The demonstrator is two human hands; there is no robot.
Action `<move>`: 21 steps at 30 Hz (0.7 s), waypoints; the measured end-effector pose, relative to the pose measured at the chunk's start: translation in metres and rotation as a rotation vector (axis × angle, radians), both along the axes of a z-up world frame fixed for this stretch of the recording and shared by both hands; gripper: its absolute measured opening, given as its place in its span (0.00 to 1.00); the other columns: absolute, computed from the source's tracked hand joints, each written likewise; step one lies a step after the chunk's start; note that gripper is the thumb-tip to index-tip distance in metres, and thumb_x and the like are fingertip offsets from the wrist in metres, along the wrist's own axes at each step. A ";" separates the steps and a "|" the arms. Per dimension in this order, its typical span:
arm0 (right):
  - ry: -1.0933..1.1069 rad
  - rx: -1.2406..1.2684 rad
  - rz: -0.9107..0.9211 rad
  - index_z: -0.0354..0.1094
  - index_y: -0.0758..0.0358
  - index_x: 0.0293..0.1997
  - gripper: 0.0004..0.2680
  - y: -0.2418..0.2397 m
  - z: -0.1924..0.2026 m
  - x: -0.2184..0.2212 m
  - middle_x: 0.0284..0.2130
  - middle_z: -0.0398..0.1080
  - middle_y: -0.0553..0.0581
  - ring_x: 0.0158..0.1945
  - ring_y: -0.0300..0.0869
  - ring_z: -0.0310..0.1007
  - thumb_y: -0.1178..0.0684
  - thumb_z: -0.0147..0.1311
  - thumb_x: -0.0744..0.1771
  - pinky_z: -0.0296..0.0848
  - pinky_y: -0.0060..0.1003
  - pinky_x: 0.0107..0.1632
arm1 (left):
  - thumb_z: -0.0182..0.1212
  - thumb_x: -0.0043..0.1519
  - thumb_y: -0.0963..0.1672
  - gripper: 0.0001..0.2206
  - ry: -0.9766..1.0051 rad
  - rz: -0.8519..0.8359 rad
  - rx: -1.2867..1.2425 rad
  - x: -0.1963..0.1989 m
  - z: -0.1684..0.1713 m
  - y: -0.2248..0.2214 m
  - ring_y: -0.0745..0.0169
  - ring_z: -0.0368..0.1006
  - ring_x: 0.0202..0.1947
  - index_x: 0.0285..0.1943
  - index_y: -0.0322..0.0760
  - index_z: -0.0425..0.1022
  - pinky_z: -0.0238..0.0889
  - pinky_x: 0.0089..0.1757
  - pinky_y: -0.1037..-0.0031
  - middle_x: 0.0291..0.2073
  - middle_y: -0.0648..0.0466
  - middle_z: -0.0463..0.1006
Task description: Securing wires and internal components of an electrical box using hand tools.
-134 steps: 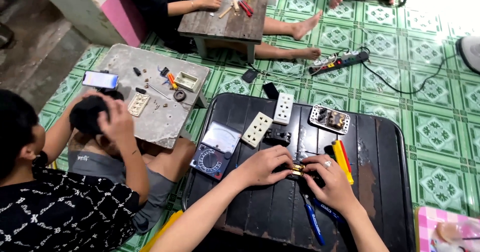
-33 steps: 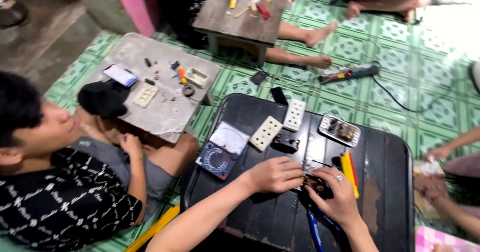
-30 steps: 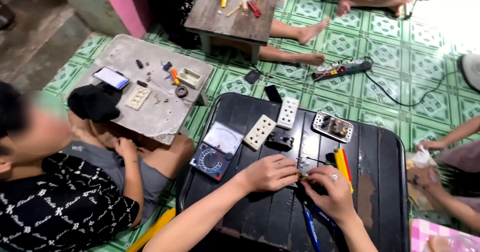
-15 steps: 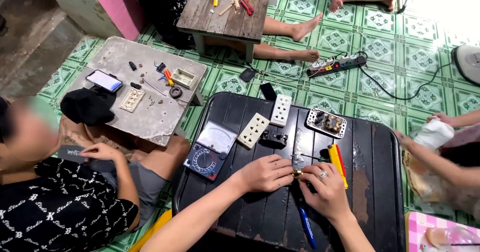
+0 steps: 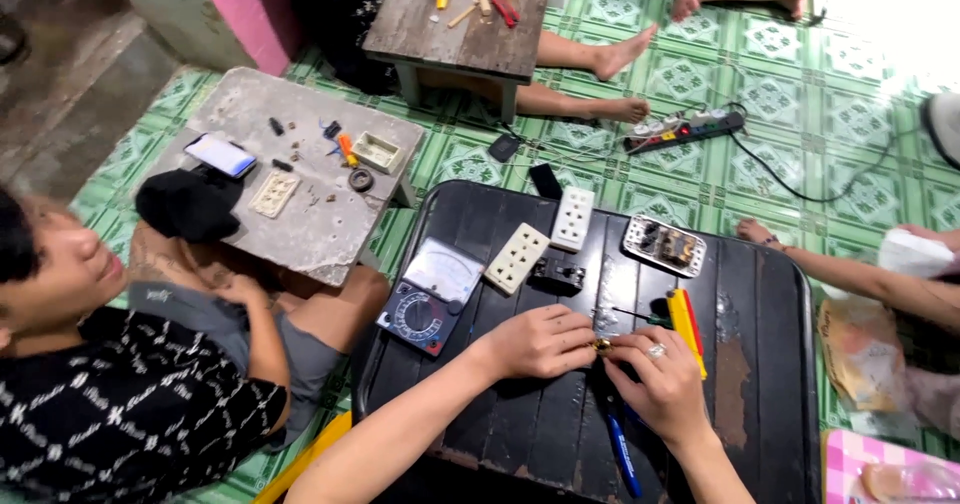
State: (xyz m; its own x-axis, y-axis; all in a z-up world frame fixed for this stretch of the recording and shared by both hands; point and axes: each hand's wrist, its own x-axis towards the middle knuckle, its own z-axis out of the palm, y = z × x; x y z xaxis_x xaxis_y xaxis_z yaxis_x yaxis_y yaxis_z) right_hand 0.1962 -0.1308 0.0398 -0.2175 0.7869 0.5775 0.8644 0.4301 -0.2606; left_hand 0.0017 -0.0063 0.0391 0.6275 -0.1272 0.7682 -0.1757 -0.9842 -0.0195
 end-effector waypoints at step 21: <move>-0.008 0.037 -0.041 0.74 0.58 0.30 0.05 0.000 -0.023 0.004 0.34 0.79 0.47 0.37 0.44 0.73 0.55 0.67 0.63 0.75 0.37 0.47 | 0.59 0.68 0.37 0.06 -0.089 0.177 -0.005 0.003 -0.039 0.001 0.52 0.75 0.45 0.40 0.42 0.75 0.70 0.43 0.67 0.37 0.52 0.78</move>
State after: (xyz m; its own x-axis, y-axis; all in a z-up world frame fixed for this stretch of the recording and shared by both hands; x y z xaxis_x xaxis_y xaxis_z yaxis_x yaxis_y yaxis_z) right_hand 0.2007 -0.1304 0.0168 -0.1905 0.7731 0.6050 0.8834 0.4038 -0.2380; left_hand 0.0051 -0.0053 -0.0002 0.5692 -0.0171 0.8220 0.0025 -0.9997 -0.0226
